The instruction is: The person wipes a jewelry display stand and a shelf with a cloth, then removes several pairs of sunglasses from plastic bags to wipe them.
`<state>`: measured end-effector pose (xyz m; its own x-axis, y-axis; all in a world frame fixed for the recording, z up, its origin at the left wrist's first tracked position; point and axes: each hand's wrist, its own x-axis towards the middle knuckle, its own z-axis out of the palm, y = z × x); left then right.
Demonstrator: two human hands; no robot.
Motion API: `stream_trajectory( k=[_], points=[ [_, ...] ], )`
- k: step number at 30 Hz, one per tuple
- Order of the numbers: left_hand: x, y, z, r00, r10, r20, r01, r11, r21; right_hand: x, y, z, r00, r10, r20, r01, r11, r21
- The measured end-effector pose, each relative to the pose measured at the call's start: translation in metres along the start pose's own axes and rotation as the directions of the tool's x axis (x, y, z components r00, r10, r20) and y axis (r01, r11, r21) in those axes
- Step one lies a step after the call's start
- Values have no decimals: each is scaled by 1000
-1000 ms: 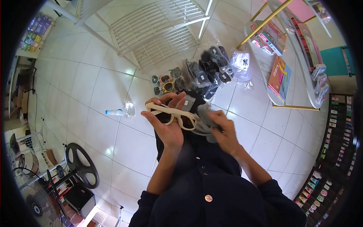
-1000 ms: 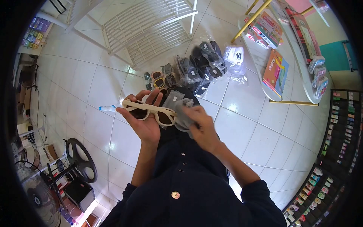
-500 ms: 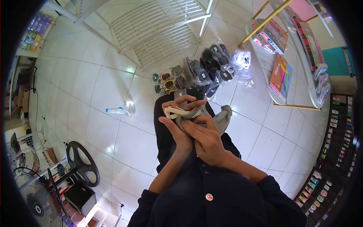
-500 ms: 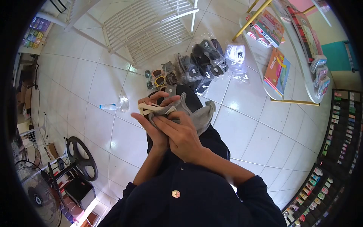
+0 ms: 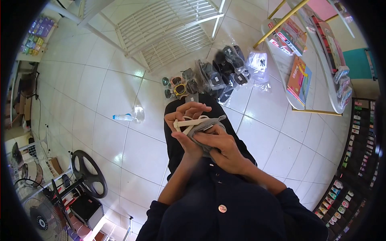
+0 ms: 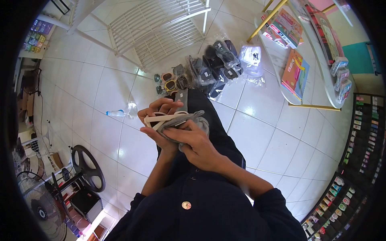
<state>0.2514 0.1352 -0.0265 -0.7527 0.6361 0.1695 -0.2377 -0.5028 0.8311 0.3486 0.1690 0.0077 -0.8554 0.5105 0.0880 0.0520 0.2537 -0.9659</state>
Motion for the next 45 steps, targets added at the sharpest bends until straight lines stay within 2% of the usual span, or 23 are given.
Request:
stream_trajectory(
  k=[2,5,8,10,11,14,16,17,19,20,22,26,29,31,32,34,36,38,39,42,43,44,45],
  points=[
    [0,2,3,995,-50,-88,50,999,-2,-1,-2,-3,999,5,49,-2,998,-62],
    [-7,-7,3,999,-41,-14,42,998,52,-2,-2,2,999,46,-19,-49,970,-238],
    [-6,-2,4,997,-67,-37,66,997,-30,-2,8,0,998,-50,-32,43,980,-194],
    [0,3,-2,988,-125,-92,112,985,-134,-8,8,-15,995,73,65,-79,991,104],
    [5,4,-6,974,-184,-134,147,958,-248,-10,10,-21,995,72,64,-78,992,101],
    [13,10,-13,965,-245,-97,188,898,-398,-11,23,-36,929,231,-291,-191,969,160],
    [14,13,-12,957,-280,-71,219,865,-452,-5,26,-37,939,151,-308,-176,983,-53],
    [14,13,-12,945,-323,-57,245,811,-531,-3,27,-38,938,151,-313,-177,983,-55],
    [13,14,-14,929,-367,-43,268,750,-604,-1,27,-40,930,367,14,-366,923,115],
    [13,15,-17,915,-401,-40,285,714,-640,1,30,-43,930,366,17,-366,923,117],
    [14,17,-26,899,-436,-40,299,677,-672,2,36,-47,988,139,69,-139,990,2],
    [18,17,-30,850,-509,-136,288,666,-688,2,32,-41,990,107,93,-108,994,6],
    [17,15,-39,891,-453,-21,300,624,-722,2,30,-40,983,162,81,-152,981,-121],
    [20,20,-44,923,-383,42,380,886,-267,2,33,-48,965,254,59,-252,967,-31],
    [22,23,-49,923,-383,41,380,885,-268,2,36,-53,965,254,60,-253,967,-32],
    [25,31,-61,860,-486,155,480,874,71,-1,45,-61,968,243,62,-249,963,101],
    [25,35,-65,849,-501,168,501,864,50,1,46,-67,972,226,69,-233,967,102],
    [25,43,-67,773,-628,86,582,757,297,1,47,-70,967,223,121,-232,971,60],
    [26,47,-71,739,-660,134,572,721,392,0,47,-71,967,225,119,-233,971,61],
    [31,54,-74,649,-697,305,534,702,471,-2,46,-74,966,221,137,-235,967,95],
    [29,56,-76,625,-748,224,611,648,455,-2,45,-75,966,221,137,-234,969,84],
    [28,54,-77,626,-747,225,610,649,455,-1,45,-77,966,221,135,-232,970,72],
    [26,49,-80,680,-673,290,607,739,293,-1,45,-77,966,221,132,-232,970,71]
  ],
)
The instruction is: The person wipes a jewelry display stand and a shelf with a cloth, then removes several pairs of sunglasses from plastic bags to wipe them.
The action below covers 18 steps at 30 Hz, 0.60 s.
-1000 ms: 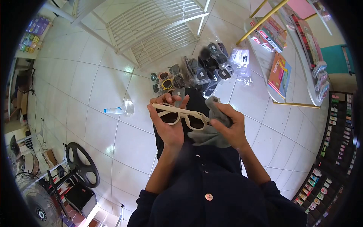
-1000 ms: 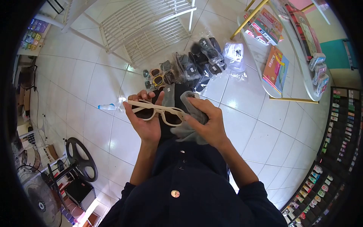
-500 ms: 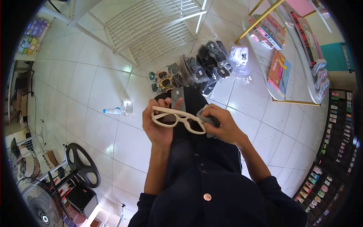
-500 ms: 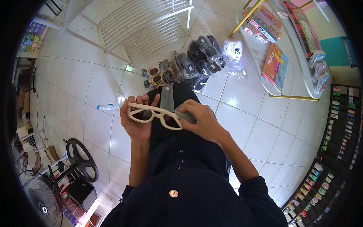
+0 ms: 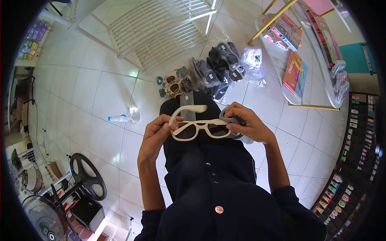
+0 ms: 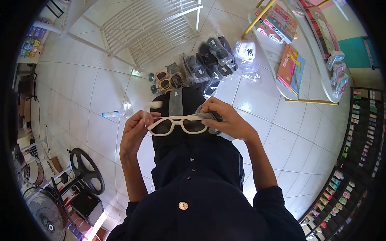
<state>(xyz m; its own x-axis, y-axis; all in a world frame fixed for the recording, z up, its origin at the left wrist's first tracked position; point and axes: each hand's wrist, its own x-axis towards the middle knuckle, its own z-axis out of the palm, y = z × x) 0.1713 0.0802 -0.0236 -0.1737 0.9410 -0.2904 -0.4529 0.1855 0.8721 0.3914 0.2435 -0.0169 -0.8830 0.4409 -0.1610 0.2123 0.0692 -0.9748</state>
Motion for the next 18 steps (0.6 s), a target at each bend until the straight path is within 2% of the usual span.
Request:
stream_trajectory(
  k=[1,2,3,5,6,7,8,9,11,13,14,15,17,18],
  points=[
    [1,-3,0,994,110,20,-105,983,-152,1,0,-1,1000,-7,24,8,999,-37],
    [0,-2,3,993,114,27,-106,970,-220,1,0,-1,999,-14,48,17,997,-73],
    [0,-3,6,993,114,28,-105,970,-221,1,1,0,999,-12,47,16,997,-73],
    [-2,-5,11,981,189,42,-164,926,-339,3,4,2,999,-33,-35,34,998,50],
    [-5,-4,11,987,156,20,-141,935,-326,3,5,2,999,-34,-33,36,998,49],
    [-5,-6,8,987,158,19,-143,934,-327,1,7,3,992,38,-118,-1,954,301],
    [-6,-10,3,984,154,86,-131,965,-227,0,8,3,975,130,-181,-13,844,536],
    [-5,-12,1,978,142,154,-123,985,-124,0,7,3,974,130,-184,-12,845,534],
    [-4,-9,6,965,182,188,-164,980,-110,2,5,6,968,188,-169,-31,751,660],
    [-4,2,9,961,21,276,-2,998,-70,2,4,9,970,191,-148,-42,738,674],
    [-4,7,11,951,-82,297,135,978,-162,2,3,11,976,180,-125,-50,739,672],
    [0,14,15,952,-80,296,132,978,-161,3,1,14,981,168,-101,-57,739,671],
    [14,26,26,960,-128,248,126,992,22,4,-5,17,981,171,-95,-61,730,680],
    [21,24,30,954,-197,225,187,980,62,4,-6,18,984,147,-105,-42,752,658]
  ],
)
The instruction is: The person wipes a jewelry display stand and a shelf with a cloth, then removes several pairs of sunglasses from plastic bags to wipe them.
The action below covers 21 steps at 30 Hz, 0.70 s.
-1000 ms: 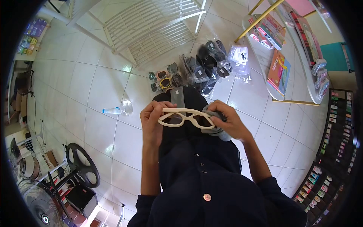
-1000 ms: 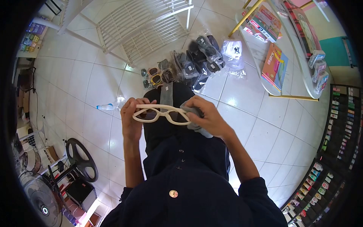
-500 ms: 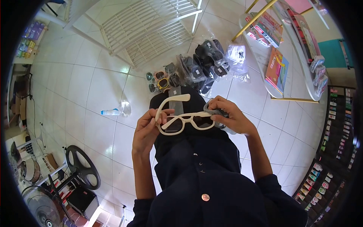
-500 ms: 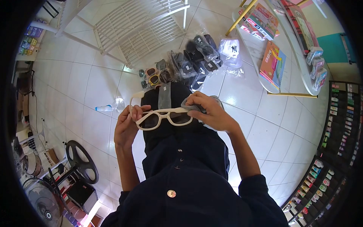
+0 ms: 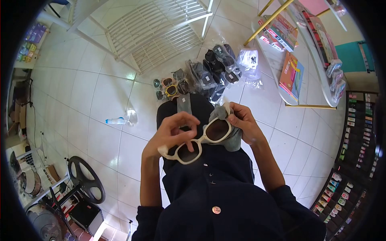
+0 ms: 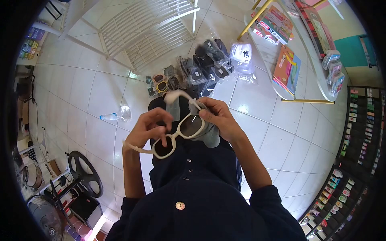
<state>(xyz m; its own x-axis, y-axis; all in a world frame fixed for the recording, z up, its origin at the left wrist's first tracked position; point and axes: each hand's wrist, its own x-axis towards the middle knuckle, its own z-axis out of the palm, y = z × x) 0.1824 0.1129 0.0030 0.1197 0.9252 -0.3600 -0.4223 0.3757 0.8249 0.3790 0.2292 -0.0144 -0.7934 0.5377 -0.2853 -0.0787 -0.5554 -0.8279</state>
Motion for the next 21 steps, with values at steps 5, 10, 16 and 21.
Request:
stream_trajectory(
  k=[5,10,16,21],
  points=[
    [24,-19,4,998,12,61,-22,987,160,6,4,-9,982,-98,161,112,990,-81],
    [26,-21,23,984,-74,160,62,995,76,10,-1,6,977,-183,106,203,954,-219],
    [17,-10,36,995,-60,82,65,996,-64,-1,-11,28,758,-634,156,525,450,-722],
    [12,-1,42,998,-25,55,29,997,-78,-10,-26,40,647,-741,181,583,328,-743]
  ],
)
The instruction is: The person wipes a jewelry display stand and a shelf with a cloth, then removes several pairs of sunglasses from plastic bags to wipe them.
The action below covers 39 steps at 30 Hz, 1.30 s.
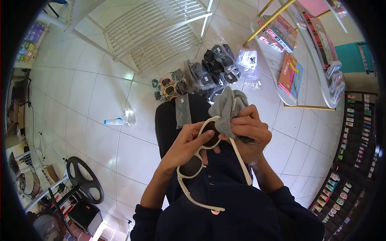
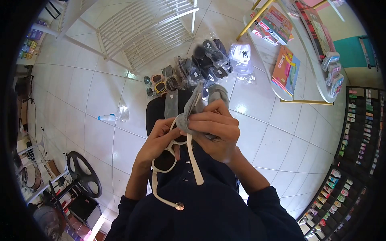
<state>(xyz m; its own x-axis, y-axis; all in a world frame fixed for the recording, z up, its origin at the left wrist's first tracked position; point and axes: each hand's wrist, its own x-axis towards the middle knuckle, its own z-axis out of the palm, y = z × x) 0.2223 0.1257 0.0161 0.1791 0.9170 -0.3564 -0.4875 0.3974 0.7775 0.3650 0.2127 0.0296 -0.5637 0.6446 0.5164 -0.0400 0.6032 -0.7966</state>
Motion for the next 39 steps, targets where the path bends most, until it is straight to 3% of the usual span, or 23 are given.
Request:
stream_trajectory(
  k=[5,8,10,12,14,20,26,28,29,30,32,33,34,36,38,39],
  points=[
    [3,-1,-4,997,16,-82,-16,1000,-4,0,-10,-5,995,-90,-36,91,996,22],
    [-2,0,0,997,12,-73,-12,1000,11,-2,-15,-6,992,-122,-41,118,990,-82],
    [-4,1,1,1000,-9,-13,9,1000,28,-3,-15,-9,974,-146,-174,133,988,-83],
    [-6,-1,3,999,-17,-34,18,999,30,-1,-7,-12,958,-122,-260,118,993,-29],
    [-5,0,5,998,-21,-53,23,999,35,-3,-1,-12,939,113,-325,-83,991,106],
    [-4,3,11,996,-72,-50,71,997,-23,-9,8,5,925,159,-345,-144,987,70],
    [-1,-3,6,996,-83,-31,81,995,-62,-12,15,9,961,85,-263,-105,992,-65],
    [0,-2,5,999,-48,14,50,984,-168,-16,13,13,856,420,-302,-401,907,128],
    [0,-2,6,999,-46,8,47,985,-168,-13,9,11,743,602,-291,-494,788,369],
    [2,-1,9,998,-2,-68,-15,967,-253,-4,5,12,663,677,-321,-452,703,549],
    [5,-1,10,988,38,-149,-85,941,-329,-9,0,2,777,590,-219,-476,779,407],
    [8,-3,8,982,50,-181,-109,936,-335,-20,5,-4,883,459,-100,-446,886,128],
    [11,-7,7,976,60,-211,-131,930,-342,-18,1,-2,881,461,-101,-449,885,127],
    [13,-10,5,986,59,-158,-108,940,-324,-11,-10,6,939,241,245,-174,948,-267],
    [20,-9,18,906,185,-380,-278,938,-207,-8,-7,15,936,232,266,-145,939,-312],
    [18,-9,15,918,201,-342,-292,926,-241,-7,-6,17,930,225,292,-115,930,-350]
  ],
)
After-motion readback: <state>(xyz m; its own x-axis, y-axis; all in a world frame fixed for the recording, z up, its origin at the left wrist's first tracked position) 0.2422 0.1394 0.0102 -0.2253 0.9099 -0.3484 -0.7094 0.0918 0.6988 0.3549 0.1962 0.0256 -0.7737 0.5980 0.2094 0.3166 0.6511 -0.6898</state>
